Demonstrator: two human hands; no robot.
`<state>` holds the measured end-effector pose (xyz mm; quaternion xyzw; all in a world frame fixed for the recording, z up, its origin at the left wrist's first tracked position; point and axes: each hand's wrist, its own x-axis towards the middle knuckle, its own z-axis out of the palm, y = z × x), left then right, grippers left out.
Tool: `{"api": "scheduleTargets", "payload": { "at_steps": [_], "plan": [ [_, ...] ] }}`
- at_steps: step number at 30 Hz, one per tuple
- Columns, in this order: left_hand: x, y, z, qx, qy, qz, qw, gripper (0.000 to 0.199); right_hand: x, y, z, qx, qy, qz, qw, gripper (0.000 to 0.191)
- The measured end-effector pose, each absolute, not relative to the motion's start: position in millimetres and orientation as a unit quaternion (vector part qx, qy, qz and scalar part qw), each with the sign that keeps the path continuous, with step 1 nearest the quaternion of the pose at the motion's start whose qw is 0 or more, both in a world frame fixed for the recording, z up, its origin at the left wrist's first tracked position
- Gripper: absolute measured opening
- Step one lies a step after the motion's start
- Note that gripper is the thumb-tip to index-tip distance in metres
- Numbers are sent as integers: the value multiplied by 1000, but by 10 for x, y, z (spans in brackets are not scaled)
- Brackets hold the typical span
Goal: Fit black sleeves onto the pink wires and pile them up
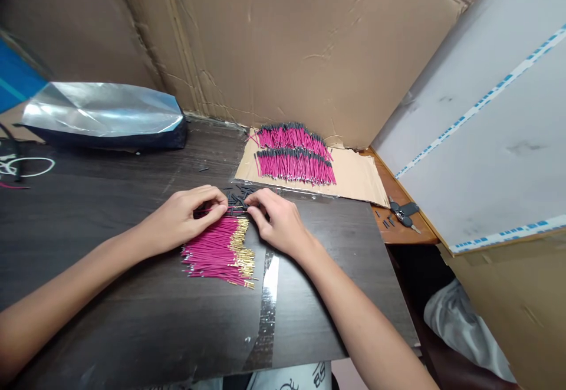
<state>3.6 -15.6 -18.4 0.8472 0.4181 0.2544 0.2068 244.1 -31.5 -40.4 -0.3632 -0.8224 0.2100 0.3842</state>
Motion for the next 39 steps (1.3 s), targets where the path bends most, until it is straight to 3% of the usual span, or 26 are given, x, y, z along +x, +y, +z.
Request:
{"api": "scheduleTargets", "payload": {
  "at_steps": [21, 39],
  "plan": [
    [25, -163, -185, 856, 395, 261, 207, 16, 2443, -311, -415, -371, -819, 216, 381, 8],
    [38, -172, -165, 820, 440, 273, 244, 31, 2433, -314, -420, -382, -795, 242, 405, 7]
  ]
}}
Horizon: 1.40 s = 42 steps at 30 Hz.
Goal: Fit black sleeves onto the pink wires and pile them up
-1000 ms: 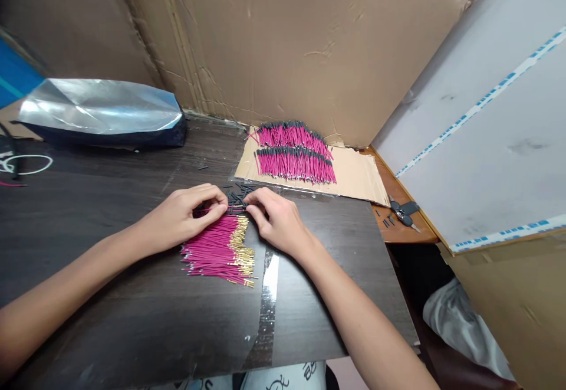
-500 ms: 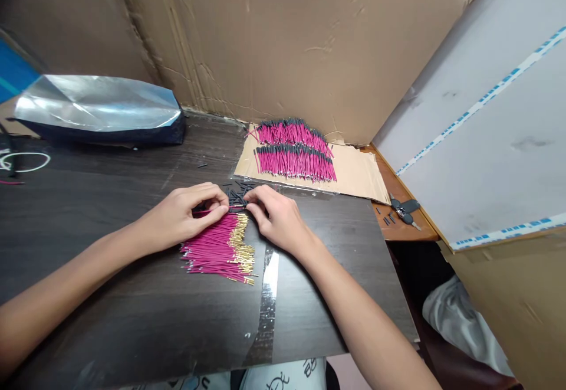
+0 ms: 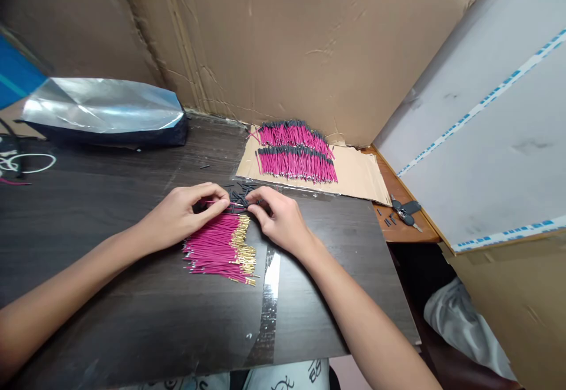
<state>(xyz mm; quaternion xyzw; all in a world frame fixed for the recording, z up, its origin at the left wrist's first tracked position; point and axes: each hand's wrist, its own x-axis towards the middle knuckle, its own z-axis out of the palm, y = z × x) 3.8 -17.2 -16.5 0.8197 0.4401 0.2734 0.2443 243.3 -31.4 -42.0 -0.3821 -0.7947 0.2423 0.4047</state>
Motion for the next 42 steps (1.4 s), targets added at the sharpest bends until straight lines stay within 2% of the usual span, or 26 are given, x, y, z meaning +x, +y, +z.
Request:
{"api": "scheduleTargets", "payload": {
  "at_steps": [7, 24, 33, 42],
  "plan": [
    [80, -211, -165, 820, 436, 253, 271, 31, 2414, -326, -417, -377, -782, 255, 426, 7],
    [100, -224, -199, 849, 397, 263, 230, 26, 2396, -356, -404, -376, -788, 265, 410, 8],
    [87, -214, -192, 838, 412, 268, 237, 24, 2396, -382, -366, -371, -778, 287, 417, 19],
    [115, -238, -181, 851, 387, 276, 224, 22, 2396, -358, -376, -376, -787, 265, 412, 13]
  ]
}}
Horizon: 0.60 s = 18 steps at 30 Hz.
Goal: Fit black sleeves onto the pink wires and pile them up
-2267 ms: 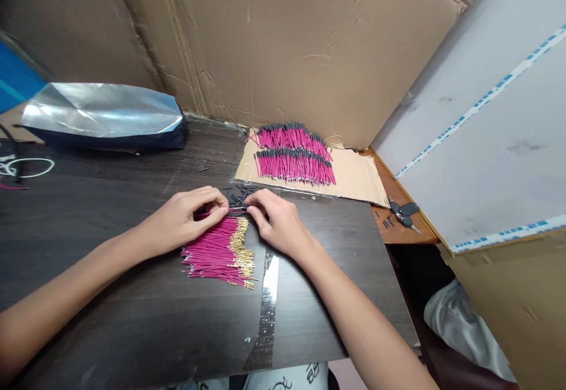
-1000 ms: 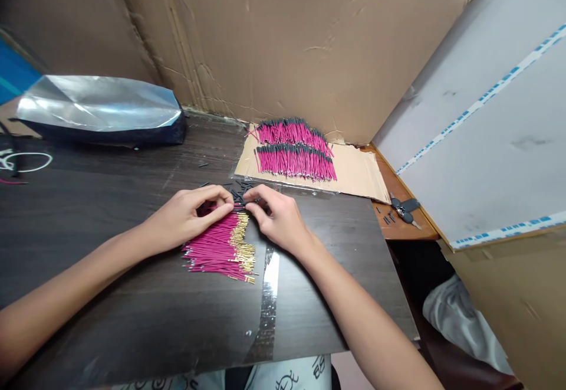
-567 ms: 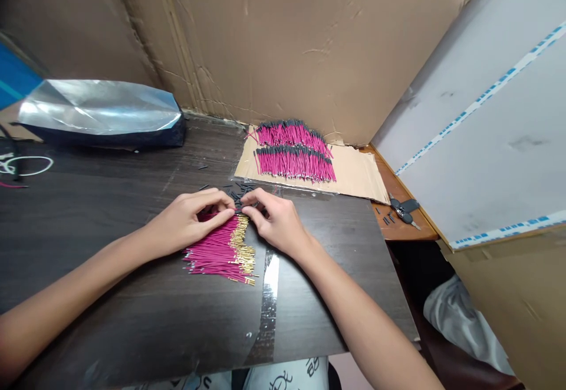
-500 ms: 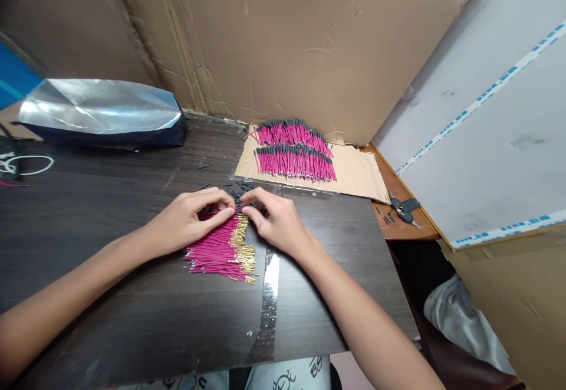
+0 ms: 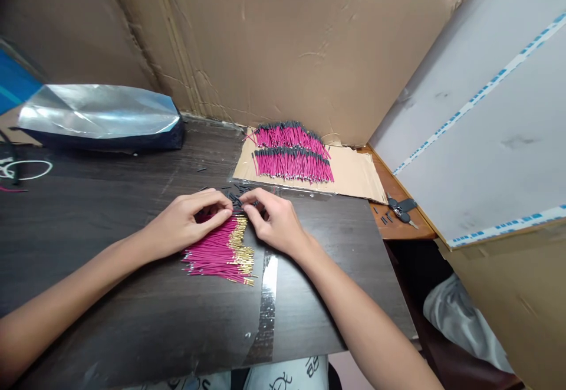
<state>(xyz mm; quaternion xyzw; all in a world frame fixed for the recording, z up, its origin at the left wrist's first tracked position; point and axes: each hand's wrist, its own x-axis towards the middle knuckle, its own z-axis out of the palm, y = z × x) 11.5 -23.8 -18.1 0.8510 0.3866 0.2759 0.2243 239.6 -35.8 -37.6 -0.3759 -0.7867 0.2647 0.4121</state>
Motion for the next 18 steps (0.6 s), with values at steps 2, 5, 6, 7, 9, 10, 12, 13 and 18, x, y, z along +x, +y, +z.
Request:
{"api": "scheduleTargets", "payload": {
  "at_steps": [2, 5, 6, 7, 9, 10, 12, 13, 18],
  "plan": [
    [121, -242, -163, 853, 378, 287, 217, 22, 2393, -361, -370, -374, -787, 256, 419, 13],
    [113, -241, -112, 835, 388, 312, 235, 23, 2386, -367, -363, -371, -778, 256, 437, 14],
    [104, -238, -91, 821, 398, 319, 257, 24, 2383, -369, -361, -374, -775, 259, 440, 15],
    [95, -234, -69, 804, 409, 325, 286, 24, 2379, -371, -357, -377, -772, 261, 440, 15],
    [79, -225, -32, 765, 422, 335, 352, 26, 2369, -376, -345, -384, -773, 258, 434, 16],
    [74, -221, -18, 746, 423, 342, 383, 26, 2362, -381, -338, -383, -776, 254, 432, 16],
    [76, -215, -8, 712, 417, 361, 434, 27, 2346, -396, -322, -378, -784, 246, 426, 16],
    [81, -213, -11, 696, 411, 372, 456, 27, 2336, -405, -315, -375, -789, 244, 421, 17],
    [99, -210, -62, 613, 391, 415, 547, 28, 2297, -445, -305, -371, -804, 256, 389, 24]
  ]
}}
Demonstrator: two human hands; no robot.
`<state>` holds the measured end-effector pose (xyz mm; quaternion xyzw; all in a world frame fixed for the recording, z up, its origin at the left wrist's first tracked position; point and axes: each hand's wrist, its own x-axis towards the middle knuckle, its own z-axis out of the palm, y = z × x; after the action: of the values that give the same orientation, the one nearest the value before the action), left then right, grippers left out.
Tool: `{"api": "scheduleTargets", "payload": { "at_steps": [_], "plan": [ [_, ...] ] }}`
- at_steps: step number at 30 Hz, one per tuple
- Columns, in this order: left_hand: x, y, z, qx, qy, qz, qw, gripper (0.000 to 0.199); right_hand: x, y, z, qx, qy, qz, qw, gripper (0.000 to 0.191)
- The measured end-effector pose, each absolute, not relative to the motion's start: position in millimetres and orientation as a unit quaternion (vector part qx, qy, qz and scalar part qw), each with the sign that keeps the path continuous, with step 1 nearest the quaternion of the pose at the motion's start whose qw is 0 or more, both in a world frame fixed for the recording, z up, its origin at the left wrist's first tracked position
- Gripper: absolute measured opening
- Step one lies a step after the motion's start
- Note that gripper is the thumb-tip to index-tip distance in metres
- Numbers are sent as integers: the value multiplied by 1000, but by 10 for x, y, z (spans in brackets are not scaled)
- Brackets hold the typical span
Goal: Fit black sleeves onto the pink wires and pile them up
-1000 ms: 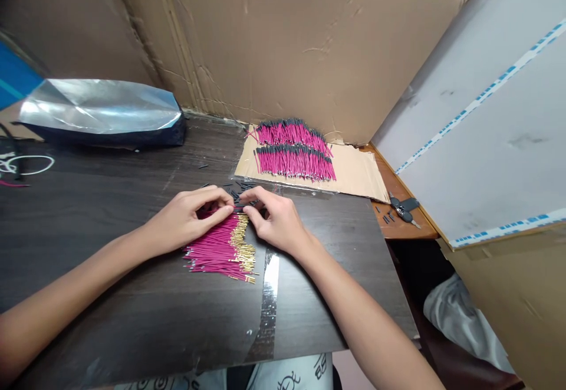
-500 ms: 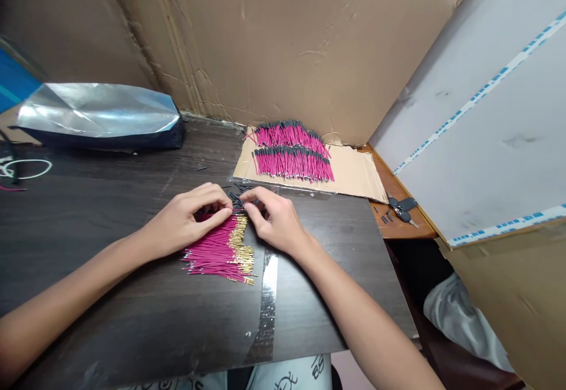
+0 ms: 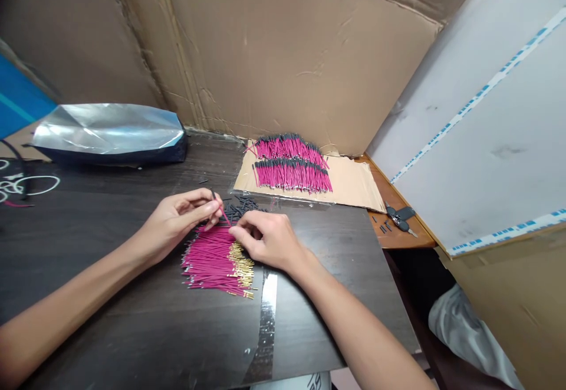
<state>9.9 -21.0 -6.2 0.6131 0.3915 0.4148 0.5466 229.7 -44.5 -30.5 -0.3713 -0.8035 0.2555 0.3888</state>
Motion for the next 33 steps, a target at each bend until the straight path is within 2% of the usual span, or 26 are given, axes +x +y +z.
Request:
{"api": "scheduleTargets", "payload": {
  "at_steps": [9, 11, 14, 18, 20, 23, 33],
  "plan": [
    [83, -189, -76, 593, 393, 435, 552, 27, 2285, -436, -328, -388, -784, 259, 410, 17],
    [80, -183, -90, 602, 401, 433, 538, 33, 2305, -399, -326, -402, -769, 246, 431, 18],
    [62, -175, -112, 664, 442, 396, 454, 40, 2441, -270, -314, -467, -705, 203, 494, 21],
    [26, -150, -148, 803, 449, 300, 250, 29, 2839, -19, -305, -592, -584, 117, 543, 25],
    [6, -121, -182, 854, 403, 268, 188, 28, 3050, 86, -318, -648, -542, 86, 529, 24],
    [-30, -68, -258, 890, 361, 231, 155, 28, 3257, 180, -360, -709, -509, 70, 483, 22],
    [-71, -5, -377, 894, 358, 208, 174, 28, 3245, 225, -402, -770, -518, 84, 364, 20]
  ]
}}
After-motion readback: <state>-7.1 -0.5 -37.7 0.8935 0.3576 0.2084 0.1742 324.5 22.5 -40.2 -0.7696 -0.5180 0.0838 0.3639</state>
